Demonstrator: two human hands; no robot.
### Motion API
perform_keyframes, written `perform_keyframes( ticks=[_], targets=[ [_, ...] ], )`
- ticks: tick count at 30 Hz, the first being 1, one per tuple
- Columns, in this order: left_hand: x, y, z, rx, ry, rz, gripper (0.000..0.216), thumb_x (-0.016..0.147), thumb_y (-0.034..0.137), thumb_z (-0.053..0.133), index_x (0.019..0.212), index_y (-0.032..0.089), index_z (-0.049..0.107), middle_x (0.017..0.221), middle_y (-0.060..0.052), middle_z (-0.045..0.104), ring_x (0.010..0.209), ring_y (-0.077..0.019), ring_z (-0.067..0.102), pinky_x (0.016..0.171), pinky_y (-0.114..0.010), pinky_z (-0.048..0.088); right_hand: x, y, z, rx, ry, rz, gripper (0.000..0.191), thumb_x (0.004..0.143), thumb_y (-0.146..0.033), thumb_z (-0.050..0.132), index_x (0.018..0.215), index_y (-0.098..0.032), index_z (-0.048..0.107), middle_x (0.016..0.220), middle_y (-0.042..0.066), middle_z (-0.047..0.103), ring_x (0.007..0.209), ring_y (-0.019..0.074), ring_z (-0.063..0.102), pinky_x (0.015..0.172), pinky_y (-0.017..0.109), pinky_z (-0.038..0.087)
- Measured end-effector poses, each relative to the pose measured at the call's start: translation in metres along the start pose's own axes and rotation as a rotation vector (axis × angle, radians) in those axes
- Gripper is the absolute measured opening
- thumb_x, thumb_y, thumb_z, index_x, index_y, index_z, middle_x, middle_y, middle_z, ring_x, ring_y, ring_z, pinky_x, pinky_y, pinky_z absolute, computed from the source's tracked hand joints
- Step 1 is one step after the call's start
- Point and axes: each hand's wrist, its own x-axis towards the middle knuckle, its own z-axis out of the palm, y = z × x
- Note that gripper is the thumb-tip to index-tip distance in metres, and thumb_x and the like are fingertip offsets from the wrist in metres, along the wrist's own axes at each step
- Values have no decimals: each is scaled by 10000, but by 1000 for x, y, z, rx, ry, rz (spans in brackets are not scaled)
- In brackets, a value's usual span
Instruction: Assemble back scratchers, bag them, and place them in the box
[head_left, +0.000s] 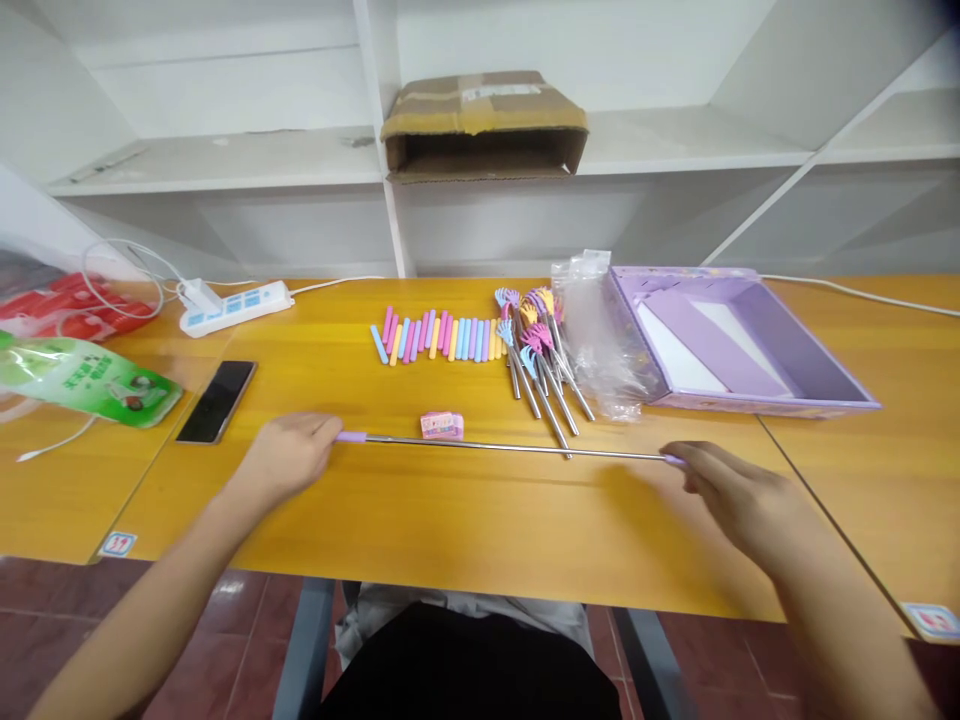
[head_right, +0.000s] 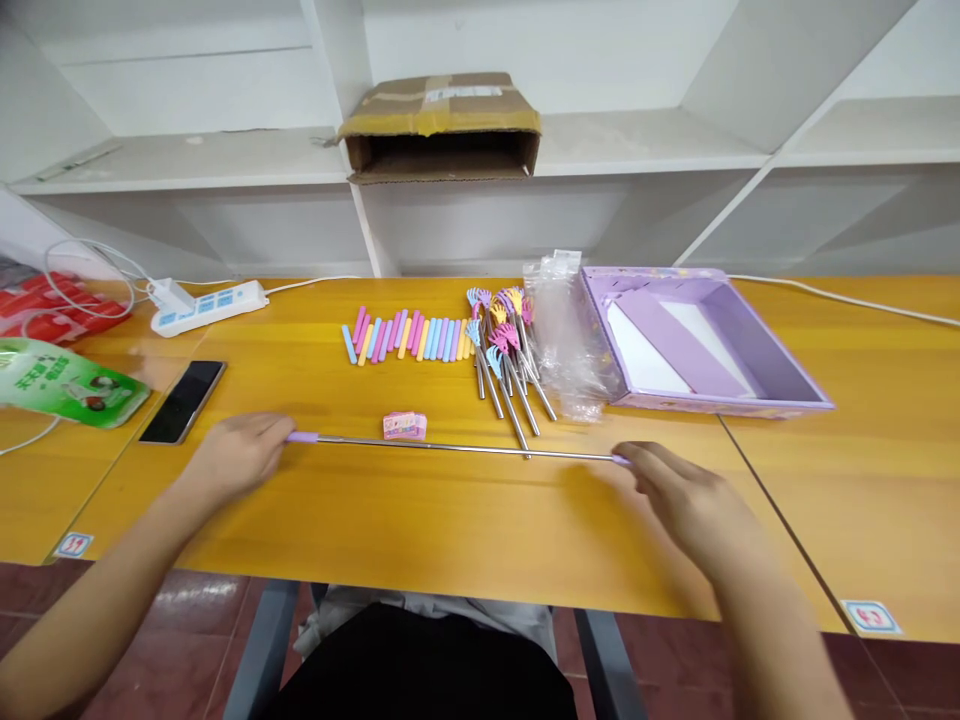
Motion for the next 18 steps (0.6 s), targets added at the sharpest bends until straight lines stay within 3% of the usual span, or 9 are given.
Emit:
perform_keyframes(
  ticks=[5,8,10,18],
  targets=[
    [47,85,2,-47,-25,22,205,957,72,494,865,186,639,739,-68,691,680,-230,670,610,-324,462,55,-115,18,-4,49,-242,406,992,0,432,1305,-197,597,1235,93,768,853,169,752,733,279,543],
    [59,114,7,-82,-10,59,178,920,50,518,907,170,648,796,-82,722,703,-241,690,611,-334,484,73,-164,24,13,22,-277,359,1015,1,428,1275,-174,604,1110,83,774,785,165,718,647,282,496],
    [59,118,11,-97,11,67,182,920,40,515,913,166,646,799,-80,720,695,-242,685,603,-338,485,76,-175,26,25,19,-267,331,1024,-1,442,1260,-167,603,1062,74,765,785,166,712,625,284,474],
    [52,114,19,-89,78,171,213,1041,95,484,916,165,642,831,-76,703,756,-252,669,683,-367,519,65,-174,45,61,-34,-243,329,999,13,462,1226,-171,612,968,32,726,624,140,629,553,303,392]
  ],
)
